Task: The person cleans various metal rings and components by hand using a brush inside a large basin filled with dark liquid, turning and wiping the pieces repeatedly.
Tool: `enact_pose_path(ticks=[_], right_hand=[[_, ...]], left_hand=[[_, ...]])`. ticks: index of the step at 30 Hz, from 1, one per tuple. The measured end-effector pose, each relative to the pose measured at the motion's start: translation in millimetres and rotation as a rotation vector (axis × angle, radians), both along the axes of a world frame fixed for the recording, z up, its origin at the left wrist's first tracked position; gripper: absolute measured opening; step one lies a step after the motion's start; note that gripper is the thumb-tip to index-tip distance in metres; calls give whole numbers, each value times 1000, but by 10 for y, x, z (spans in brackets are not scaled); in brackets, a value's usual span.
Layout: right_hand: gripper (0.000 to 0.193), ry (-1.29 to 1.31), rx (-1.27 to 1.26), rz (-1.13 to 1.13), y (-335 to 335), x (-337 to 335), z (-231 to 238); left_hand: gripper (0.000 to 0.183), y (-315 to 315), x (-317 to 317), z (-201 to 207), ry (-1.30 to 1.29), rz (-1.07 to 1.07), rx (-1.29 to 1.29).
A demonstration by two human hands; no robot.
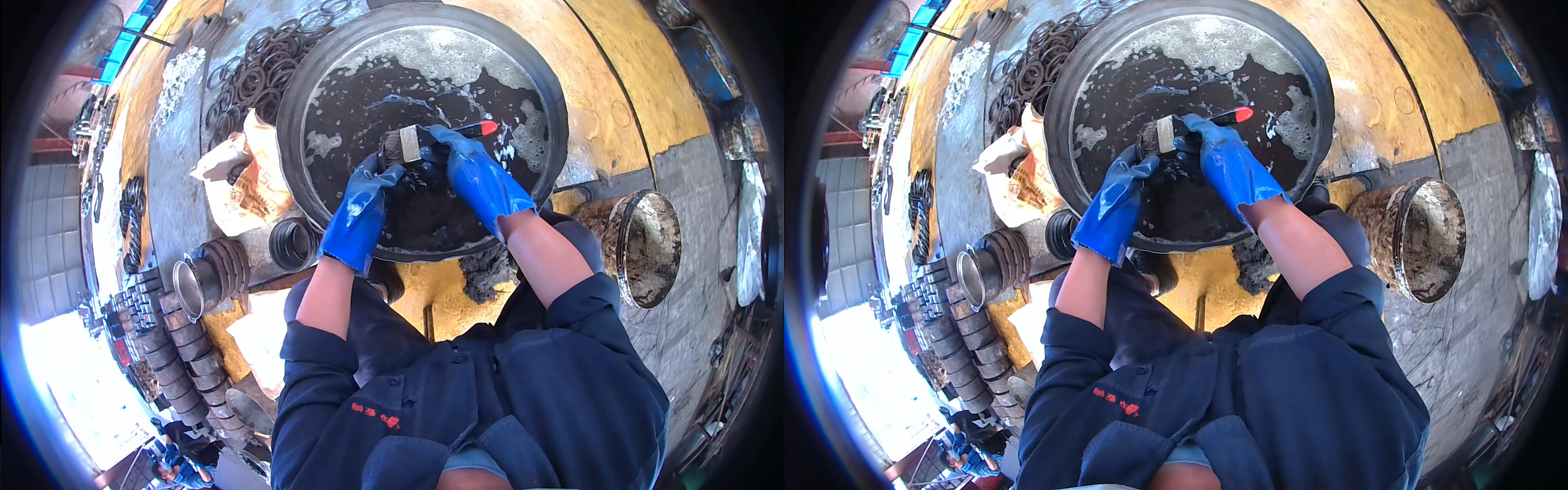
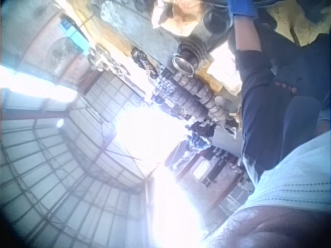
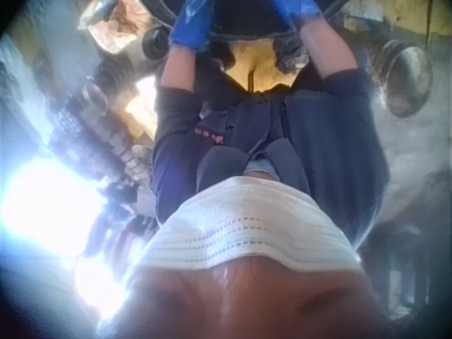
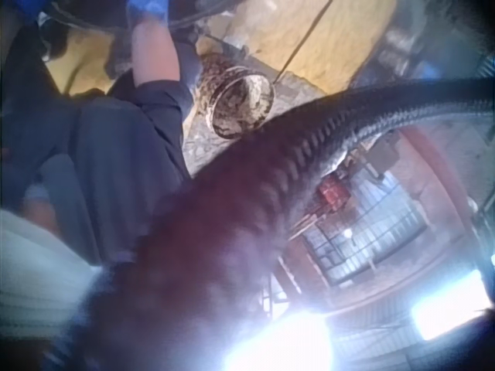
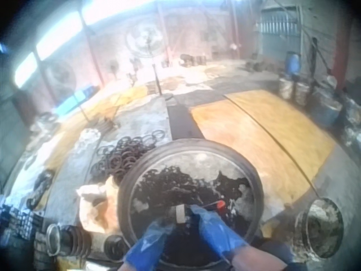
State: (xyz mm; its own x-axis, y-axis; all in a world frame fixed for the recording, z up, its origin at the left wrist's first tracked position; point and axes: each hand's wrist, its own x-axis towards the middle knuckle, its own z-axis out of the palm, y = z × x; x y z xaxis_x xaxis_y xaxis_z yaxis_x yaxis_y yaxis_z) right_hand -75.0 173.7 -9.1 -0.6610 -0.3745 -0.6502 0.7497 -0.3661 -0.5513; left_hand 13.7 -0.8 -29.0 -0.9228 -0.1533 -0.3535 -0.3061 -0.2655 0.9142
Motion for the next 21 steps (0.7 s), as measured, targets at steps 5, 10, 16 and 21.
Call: enact_pose_path(ticks=[5,10,16,21], right_hand=[[31,168,1,192,235,-71,45],[36,285,-22,304,146,48,184],[30,623,210,652,2,80,-229],[31,821,337,839,11,247,-146]], left_hand=[[46,162,-5,503,-134,-144,-13],[51,-21,88,427,-225,-60,82],[32,-133,242,374,157,-351,-943],[24,-122,209,376,160,-270,-811]])
